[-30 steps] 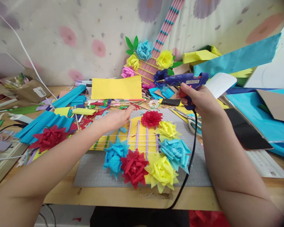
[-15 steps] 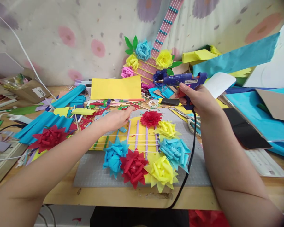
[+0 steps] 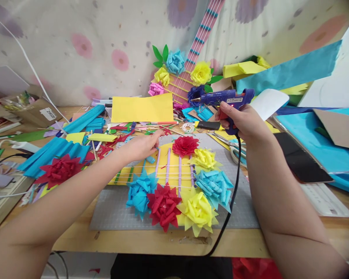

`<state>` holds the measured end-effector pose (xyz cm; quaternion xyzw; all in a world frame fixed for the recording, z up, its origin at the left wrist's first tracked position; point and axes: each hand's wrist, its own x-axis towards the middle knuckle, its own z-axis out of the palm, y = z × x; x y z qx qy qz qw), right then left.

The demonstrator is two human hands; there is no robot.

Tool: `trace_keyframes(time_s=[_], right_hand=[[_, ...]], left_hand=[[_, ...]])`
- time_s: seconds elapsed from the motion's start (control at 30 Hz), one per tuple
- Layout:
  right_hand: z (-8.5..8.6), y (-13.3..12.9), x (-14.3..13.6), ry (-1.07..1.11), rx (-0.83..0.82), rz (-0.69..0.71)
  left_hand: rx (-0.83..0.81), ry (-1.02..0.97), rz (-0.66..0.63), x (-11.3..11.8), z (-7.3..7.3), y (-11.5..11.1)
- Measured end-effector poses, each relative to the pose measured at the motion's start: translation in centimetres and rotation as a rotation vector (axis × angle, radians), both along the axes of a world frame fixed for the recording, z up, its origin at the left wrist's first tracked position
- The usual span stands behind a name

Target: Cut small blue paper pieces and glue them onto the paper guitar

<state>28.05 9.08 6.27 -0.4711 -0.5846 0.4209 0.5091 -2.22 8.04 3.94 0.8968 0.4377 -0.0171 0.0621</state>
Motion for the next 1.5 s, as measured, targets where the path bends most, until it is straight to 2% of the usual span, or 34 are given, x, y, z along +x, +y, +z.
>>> trace_keyframes(time_s=[0.23,0.47,0.67,1.27,1.5], right_hand=[[0.0,0.0,0.0,0.008,-0.009,-0.001],[0.2,0.0,0.0,0.008,-0.007,-0.006],[0.1,0.0,0.0,-0.008,0.004,0.005],[0.0,0.1,-0.1,-0.054,-0.002,-0.012],[-0.1,0.2,-0.1,-0.056,-0.001,-0.005]], left_hand=[[-0.018,-0.024,0.071,0.2,0.5,0.2],[0.046,-0.023,0.043,0.6,1.1,0.2],[0.055,0.066,0.03,1.4,1.0,-0.1],[0.067,0.118,0.007,1.7,0.9,-0.1],[0.082,0.152,0.045,2.1,1.0,-0.3]])
